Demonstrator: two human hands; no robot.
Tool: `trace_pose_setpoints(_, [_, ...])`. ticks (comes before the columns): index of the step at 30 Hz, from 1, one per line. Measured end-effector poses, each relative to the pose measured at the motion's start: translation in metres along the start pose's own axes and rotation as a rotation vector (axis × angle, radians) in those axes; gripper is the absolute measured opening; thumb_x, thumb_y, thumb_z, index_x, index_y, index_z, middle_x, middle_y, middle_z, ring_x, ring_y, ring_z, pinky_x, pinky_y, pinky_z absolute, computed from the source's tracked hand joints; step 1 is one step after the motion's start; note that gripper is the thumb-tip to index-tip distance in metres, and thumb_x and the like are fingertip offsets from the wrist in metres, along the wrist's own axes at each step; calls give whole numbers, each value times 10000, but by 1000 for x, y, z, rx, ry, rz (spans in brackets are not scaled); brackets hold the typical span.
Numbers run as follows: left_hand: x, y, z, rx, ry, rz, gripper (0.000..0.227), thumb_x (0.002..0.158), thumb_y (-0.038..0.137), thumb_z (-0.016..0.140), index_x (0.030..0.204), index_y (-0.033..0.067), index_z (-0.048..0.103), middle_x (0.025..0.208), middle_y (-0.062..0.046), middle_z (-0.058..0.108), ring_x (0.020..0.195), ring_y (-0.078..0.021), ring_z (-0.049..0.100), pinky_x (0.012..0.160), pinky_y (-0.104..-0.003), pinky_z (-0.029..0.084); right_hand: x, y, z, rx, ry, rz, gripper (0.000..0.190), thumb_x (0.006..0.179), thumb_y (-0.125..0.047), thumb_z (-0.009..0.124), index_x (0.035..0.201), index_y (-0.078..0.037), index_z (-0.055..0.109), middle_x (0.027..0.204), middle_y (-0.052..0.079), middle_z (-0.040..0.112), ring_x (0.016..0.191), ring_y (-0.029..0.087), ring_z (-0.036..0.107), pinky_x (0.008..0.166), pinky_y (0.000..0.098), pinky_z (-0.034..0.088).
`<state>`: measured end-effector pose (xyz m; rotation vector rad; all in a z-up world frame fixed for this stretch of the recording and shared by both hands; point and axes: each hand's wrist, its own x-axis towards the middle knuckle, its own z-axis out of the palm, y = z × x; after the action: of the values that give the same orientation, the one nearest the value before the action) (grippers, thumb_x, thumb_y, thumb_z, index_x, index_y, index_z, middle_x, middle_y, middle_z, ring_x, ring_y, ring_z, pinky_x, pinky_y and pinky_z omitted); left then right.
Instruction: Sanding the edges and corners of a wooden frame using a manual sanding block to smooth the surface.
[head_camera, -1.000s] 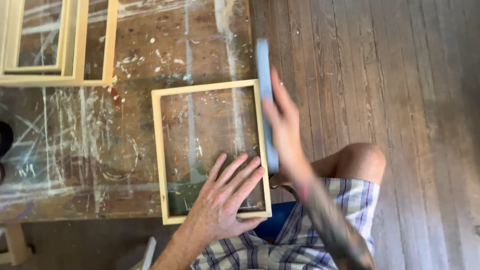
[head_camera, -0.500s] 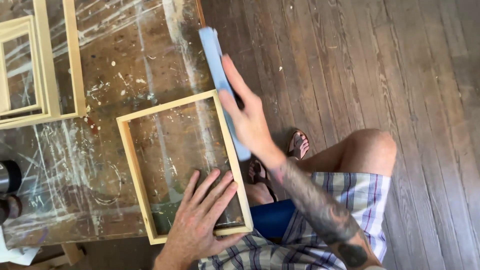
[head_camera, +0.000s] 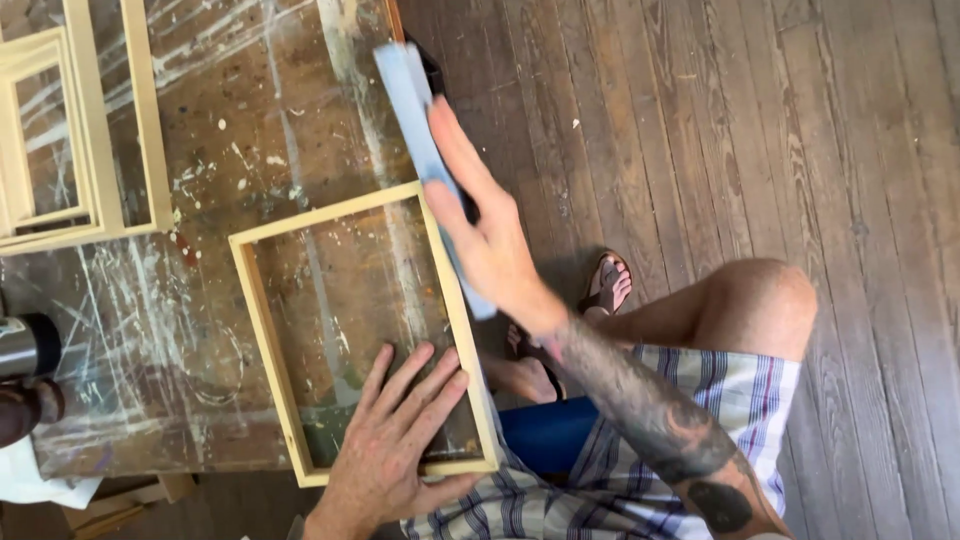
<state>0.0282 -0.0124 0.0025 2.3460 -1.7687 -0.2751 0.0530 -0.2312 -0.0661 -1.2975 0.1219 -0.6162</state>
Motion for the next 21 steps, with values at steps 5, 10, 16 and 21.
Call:
trace_pose_setpoints(5, [-1,2,-3,-40,22,-21,821,959,619,617,1539,68,430,1601,-133,471,1526,-371,395,1272,-660,249,-100,-34,0,-31,-27,72,533,1131,-218,459,1608,-43,300,1726,153,229,1628,252,229,1379,408,176])
trace_pose_setpoints(10, [-2,1,2,-29,33,0,881,963,665,609,1579,88,355,1633,-128,435,1547,-357,383,1285,-667,242,-181,-40,-1,-53,-2,197,572,1045,-115,537,1573,-20,340,1692,218,258,1603,330,245,1338,486,142])
trace_pose_setpoints(16, [-1,2,0,-17,11,0,897,938,641,653,1572,75,367,1628,-135,440,1547,-364,369,1279,-672,232,21,8,-2,25,-12,-100,522,1169,-316,469,1622,-98,330,1734,115,254,1659,249,219,1428,438,185])
trace_pose_setpoints(21, [-2,3,1,-4,21,5,920,931,656,657,1575,76,350,1627,-142,441,1544,-366,376,1280,-672,229,-105,-16,1,-29,6,-37,532,1122,-152,453,1614,-56,274,1719,167,237,1635,307,240,1388,466,181])
